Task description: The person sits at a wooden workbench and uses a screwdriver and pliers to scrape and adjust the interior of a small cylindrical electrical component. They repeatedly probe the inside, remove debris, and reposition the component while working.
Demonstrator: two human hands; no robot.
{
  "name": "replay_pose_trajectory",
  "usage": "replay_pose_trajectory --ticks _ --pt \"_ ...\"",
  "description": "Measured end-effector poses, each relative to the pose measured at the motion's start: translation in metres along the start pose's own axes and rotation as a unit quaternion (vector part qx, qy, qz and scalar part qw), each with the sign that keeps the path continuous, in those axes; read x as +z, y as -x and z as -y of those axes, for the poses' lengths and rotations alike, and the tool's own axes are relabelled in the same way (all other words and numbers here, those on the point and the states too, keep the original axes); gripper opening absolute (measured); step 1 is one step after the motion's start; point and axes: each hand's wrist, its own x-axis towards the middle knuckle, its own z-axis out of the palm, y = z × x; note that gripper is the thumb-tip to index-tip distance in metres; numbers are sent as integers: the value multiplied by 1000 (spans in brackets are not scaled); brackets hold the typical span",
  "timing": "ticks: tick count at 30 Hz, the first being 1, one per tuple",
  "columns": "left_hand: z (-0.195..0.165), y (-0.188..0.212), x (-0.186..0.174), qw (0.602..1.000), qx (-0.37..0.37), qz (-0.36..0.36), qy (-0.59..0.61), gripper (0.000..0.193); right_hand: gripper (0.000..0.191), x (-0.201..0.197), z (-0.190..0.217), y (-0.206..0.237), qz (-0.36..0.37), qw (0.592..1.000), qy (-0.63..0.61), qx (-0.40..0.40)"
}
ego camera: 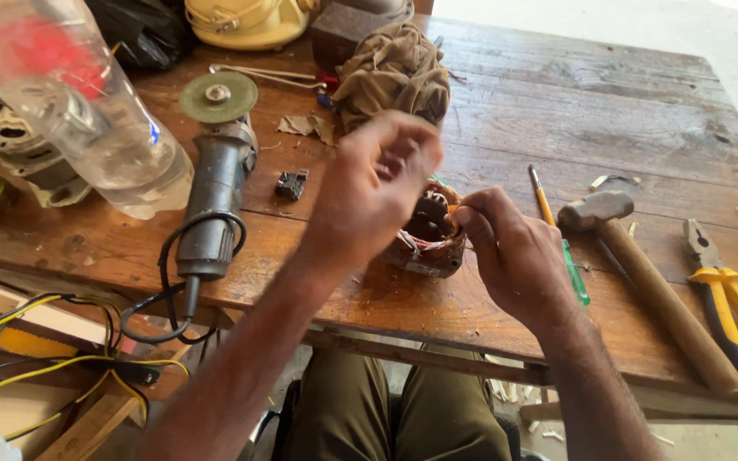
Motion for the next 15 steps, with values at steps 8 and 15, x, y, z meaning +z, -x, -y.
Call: replay_pose_trajectory --ticks 8,15 --pt "4 16 23 988 -139 53 -39 28 28 10 -17 -6 -39 968 -233 86" --pt "5 8 26 998 -49 -28 -37 33 29 -1 -43 -9 -107 939 -278 173"
